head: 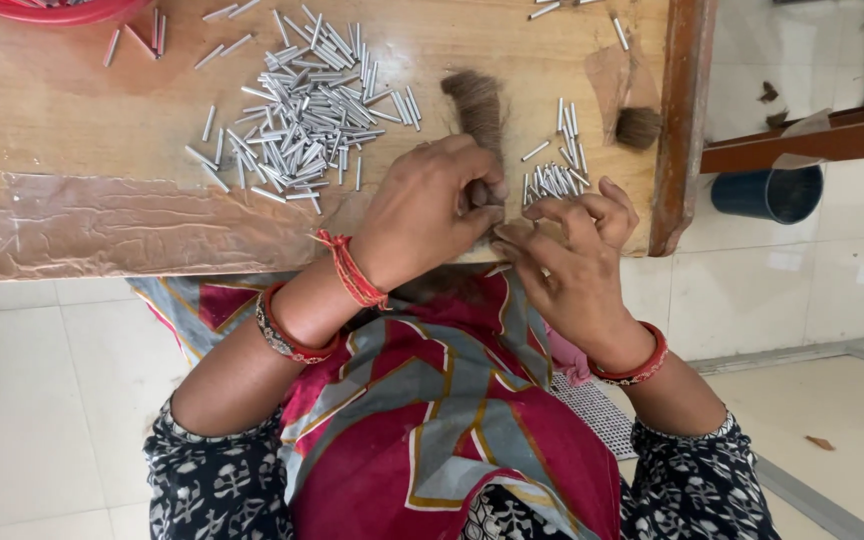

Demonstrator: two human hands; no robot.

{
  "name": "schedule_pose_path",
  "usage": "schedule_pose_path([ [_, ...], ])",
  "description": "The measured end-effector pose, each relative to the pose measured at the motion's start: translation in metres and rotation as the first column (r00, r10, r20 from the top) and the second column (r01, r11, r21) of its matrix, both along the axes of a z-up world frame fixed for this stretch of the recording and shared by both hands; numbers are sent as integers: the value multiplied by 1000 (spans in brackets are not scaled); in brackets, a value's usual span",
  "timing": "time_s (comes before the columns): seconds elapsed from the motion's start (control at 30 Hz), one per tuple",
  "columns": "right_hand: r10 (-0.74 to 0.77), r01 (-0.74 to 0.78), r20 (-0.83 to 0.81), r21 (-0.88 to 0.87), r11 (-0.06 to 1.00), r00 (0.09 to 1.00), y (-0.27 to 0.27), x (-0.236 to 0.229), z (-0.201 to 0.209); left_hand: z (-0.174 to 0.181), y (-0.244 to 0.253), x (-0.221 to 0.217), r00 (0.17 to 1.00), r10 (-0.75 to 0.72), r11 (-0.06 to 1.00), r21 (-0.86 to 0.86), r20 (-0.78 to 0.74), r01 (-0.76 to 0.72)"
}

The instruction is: Assembling brushes by inserting bundles of hair bristles into small metal tubes on a workbench.

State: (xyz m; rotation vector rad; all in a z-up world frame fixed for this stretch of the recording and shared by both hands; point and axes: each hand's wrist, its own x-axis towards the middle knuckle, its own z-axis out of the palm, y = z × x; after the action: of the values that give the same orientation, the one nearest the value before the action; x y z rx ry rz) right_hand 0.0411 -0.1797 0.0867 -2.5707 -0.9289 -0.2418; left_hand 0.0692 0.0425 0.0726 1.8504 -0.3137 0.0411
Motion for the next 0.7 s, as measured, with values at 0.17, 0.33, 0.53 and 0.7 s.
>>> schedule_pose_path([
  [0.17, 26, -24, 77, -29, 999, 997, -3, 4, -13, -14, -7, 7, 991, -61, 987, 157, 122, 42],
  [0.33, 48, -43, 102, -48, 998, 994, 4, 6, -9, -16, -9, 10, 993, -57, 960, 277, 99, 28],
  [0.53, 70, -64, 91, -69, 996, 993, 8, 10, -4, -14, -6, 13, 993, -102, 944, 320, 61, 78],
  [0.7, 81, -73, 98, -81, 994, 992, 9, 10, -4, -15, -5, 15, 990, -119, 949, 302, 78, 90],
])
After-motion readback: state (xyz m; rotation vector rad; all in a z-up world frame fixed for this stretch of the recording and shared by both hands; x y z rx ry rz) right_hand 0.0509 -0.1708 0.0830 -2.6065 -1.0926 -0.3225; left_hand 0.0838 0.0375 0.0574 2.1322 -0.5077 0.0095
